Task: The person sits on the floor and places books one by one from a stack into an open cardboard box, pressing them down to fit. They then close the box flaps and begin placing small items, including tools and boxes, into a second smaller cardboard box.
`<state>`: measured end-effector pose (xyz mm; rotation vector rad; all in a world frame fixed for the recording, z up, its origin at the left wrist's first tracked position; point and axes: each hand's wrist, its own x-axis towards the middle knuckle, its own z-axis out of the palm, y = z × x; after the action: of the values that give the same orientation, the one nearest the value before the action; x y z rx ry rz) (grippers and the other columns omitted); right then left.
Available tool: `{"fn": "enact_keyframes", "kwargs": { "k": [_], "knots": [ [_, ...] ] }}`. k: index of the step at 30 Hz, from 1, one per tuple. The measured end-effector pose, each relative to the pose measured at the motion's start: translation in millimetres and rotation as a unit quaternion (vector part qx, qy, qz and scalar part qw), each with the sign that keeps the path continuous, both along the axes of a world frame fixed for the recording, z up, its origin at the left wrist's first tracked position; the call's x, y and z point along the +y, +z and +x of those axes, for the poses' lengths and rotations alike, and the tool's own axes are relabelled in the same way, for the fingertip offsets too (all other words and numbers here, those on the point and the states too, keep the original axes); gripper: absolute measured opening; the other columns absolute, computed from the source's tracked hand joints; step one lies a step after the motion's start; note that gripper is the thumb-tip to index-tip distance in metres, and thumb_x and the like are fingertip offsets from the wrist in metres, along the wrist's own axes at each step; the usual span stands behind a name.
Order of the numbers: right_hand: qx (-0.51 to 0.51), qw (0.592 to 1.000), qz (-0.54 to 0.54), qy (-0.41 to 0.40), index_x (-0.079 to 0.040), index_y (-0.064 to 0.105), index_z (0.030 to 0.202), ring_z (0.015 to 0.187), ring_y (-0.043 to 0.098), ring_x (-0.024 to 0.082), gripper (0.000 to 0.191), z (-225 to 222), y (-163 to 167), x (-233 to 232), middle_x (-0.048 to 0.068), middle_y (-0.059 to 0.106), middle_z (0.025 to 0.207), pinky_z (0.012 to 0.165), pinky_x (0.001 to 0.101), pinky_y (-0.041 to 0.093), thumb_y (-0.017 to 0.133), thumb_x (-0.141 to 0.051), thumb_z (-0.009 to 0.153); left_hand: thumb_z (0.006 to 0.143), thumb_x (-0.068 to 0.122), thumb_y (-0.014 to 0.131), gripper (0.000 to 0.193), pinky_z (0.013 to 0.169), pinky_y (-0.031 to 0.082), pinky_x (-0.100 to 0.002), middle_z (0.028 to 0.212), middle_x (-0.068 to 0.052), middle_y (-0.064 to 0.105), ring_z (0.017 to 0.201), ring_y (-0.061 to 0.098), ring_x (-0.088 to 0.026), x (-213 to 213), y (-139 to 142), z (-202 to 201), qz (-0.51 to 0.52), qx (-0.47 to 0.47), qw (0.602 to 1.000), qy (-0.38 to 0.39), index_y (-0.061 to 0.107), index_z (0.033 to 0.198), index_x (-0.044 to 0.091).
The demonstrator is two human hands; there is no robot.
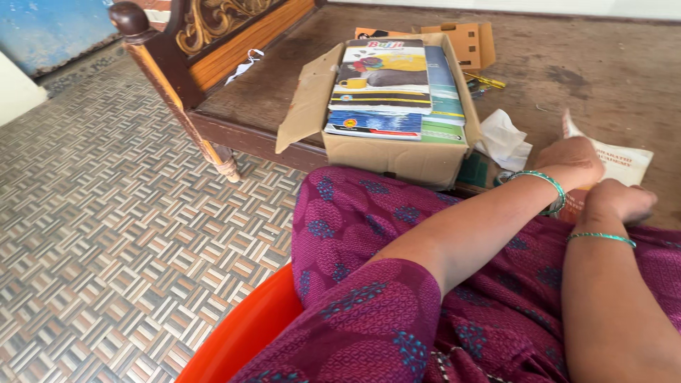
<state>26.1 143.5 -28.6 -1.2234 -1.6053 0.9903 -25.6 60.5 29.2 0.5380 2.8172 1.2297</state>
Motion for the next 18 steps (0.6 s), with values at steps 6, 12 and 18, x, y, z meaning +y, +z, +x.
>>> {"fn": "enact_keyframes", "kwargs": {
  "k": [6,12,18],
  "knots": [
    [0.105,0.990,-0.089,0.038,-0.009,0.066,0.103,0.093,0.077,0.024,0.031,-1.2,5.2,-8.8,0.009,0.073,0.105,0.077,0.0421,0.065,0.067,0.002,0.074,0.082,0.016,0.066,0.029,0.053,0.063,-0.041,0.086,-0.023,0.079,0.067,0.079,-0.034,-55.9,7.8,1.3,0.152,-0.118,0.981,0.026,0.079,0.095,-0.006],
    [0.257,0.828,-0.379,0.324,-0.007,0.061,0.132,0.108,0.076,0.025,0.037,-2.2,22.9,-4.6,0.010,0.072,0.124,0.092,0.0494,0.060,0.047,-0.014,0.098,0.082,0.001,0.057,0.038,0.045,0.061,-0.039,0.093,-0.023,0.078,0.065,0.075,-0.029,-72.7,46.3,-1.4,0.395,-0.087,0.914,-0.044,0.073,0.116,-0.002],
    [0.209,0.754,-0.330,0.528,-0.016,0.052,0.152,0.124,0.061,0.030,0.044,0.2,68.2,-46.3,0.007,0.060,0.142,0.112,0.0572,0.042,0.040,-0.033,0.113,0.084,-0.006,0.062,0.042,0.053,0.061,-0.035,0.109,-0.020,0.076,0.075,0.074,-0.022,-113.4,82.0,-27.9,0.483,0.006,0.873,-0.069,0.069,0.125,-0.005]
  ]
}}
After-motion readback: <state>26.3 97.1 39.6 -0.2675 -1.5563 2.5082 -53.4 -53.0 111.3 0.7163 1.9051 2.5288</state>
